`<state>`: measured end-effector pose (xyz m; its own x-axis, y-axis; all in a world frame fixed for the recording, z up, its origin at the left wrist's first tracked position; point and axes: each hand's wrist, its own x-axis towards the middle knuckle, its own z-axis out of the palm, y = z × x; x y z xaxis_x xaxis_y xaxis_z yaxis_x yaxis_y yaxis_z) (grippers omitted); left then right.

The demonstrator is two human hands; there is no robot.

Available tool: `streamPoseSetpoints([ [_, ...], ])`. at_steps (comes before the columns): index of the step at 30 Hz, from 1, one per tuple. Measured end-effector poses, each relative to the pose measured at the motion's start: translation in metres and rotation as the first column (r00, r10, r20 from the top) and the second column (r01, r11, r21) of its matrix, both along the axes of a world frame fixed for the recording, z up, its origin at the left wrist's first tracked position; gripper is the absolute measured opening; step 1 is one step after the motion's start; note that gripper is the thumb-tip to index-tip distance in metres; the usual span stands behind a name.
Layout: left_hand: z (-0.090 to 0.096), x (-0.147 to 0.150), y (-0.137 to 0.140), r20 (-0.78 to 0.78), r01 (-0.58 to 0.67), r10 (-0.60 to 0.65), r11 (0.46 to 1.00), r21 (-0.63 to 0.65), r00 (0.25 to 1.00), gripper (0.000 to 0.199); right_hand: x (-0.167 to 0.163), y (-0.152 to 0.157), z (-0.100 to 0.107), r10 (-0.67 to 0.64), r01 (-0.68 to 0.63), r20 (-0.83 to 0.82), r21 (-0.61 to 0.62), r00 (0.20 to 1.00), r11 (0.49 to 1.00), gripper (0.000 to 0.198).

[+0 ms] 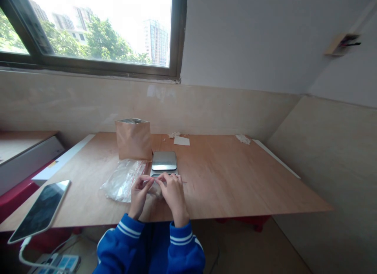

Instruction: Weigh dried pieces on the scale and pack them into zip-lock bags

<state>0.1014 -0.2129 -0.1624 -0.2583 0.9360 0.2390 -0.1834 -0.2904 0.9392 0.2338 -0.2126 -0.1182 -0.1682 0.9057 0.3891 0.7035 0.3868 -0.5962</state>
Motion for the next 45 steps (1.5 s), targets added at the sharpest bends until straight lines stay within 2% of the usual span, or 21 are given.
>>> streamPoseSetpoints([
  [5, 0.003, -0.006, -0.003, -0.058, 0.048, -0.050, 0.998, -0.038, 0.997, 0.023, 0.010, 0.001, -0.001, -0.038, 0.038, -0.007, -0.019, 0.999, 0.999, 0.017],
  [10, 0.005, -0.012, -0.005, -0.106, -0.002, 0.000, 1.000, -0.022, 0.994, 0.024, 0.006, 0.006, -0.004, -0.007, 0.009, -0.050, 0.038, 0.999, 0.999, 0.021],
  [15, 0.006, -0.016, -0.002, -0.112, -0.026, 0.024, 1.000, -0.016, 0.993, 0.025, 0.006, 0.008, -0.005, 0.028, -0.026, -0.091, 0.024, 0.995, 0.999, 0.015],
  [18, 0.005, -0.018, 0.000, -0.106, -0.043, 0.042, 0.999, -0.013, 0.993, 0.027, 0.012, 0.008, -0.007, 0.006, -0.004, -0.093, 0.023, 0.996, 1.000, 0.013],
  [24, 0.006, -0.016, 0.001, -0.140, -0.058, 0.058, 0.998, 0.003, 0.989, 0.030, 0.011, 0.006, -0.011, -0.036, 0.044, -0.110, 0.071, 0.993, 0.996, 0.021],
  [28, 0.007, -0.014, 0.001, -0.131, -0.092, 0.092, 0.996, 0.006, 0.987, 0.030, 0.012, 0.006, -0.009, -0.038, 0.045, -0.102, 0.069, 0.994, 0.997, 0.015],
  [33, 0.003, -0.021, 0.003, -0.013, -0.120, 0.120, 0.992, -0.046, 0.993, 0.030, 0.028, 0.007, -0.012, -0.108, 0.113, -0.085, 0.068, 0.991, 0.991, 0.012],
  [36, 0.001, -0.023, 0.004, 0.063, -0.088, 0.091, 0.995, -0.057, 0.994, 0.031, 0.033, 0.008, -0.014, -0.069, 0.077, -0.109, 0.079, 0.992, 0.994, 0.018],
  [39, 0.001, -0.021, 0.005, 0.226, -0.069, 0.090, 0.993, -0.097, 0.970, 0.035, 0.032, 0.010, -0.015, -0.049, 0.060, -0.155, 0.067, 0.987, 0.996, 0.021],
  [42, 0.003, -0.021, 0.006, 0.392, -0.070, 0.131, 0.983, -0.168, 0.911, 0.039, 0.034, 0.011, -0.017, -0.031, 0.026, -0.240, -0.022, 0.970, 0.999, 0.023],
  [45, 0.005, -0.024, 0.007, 0.470, -0.056, 0.151, 0.976, -0.209, 0.870, 0.041, 0.038, 0.012, -0.020, -0.009, -0.023, -0.306, -0.102, 0.952, 0.995, 0.030],
])
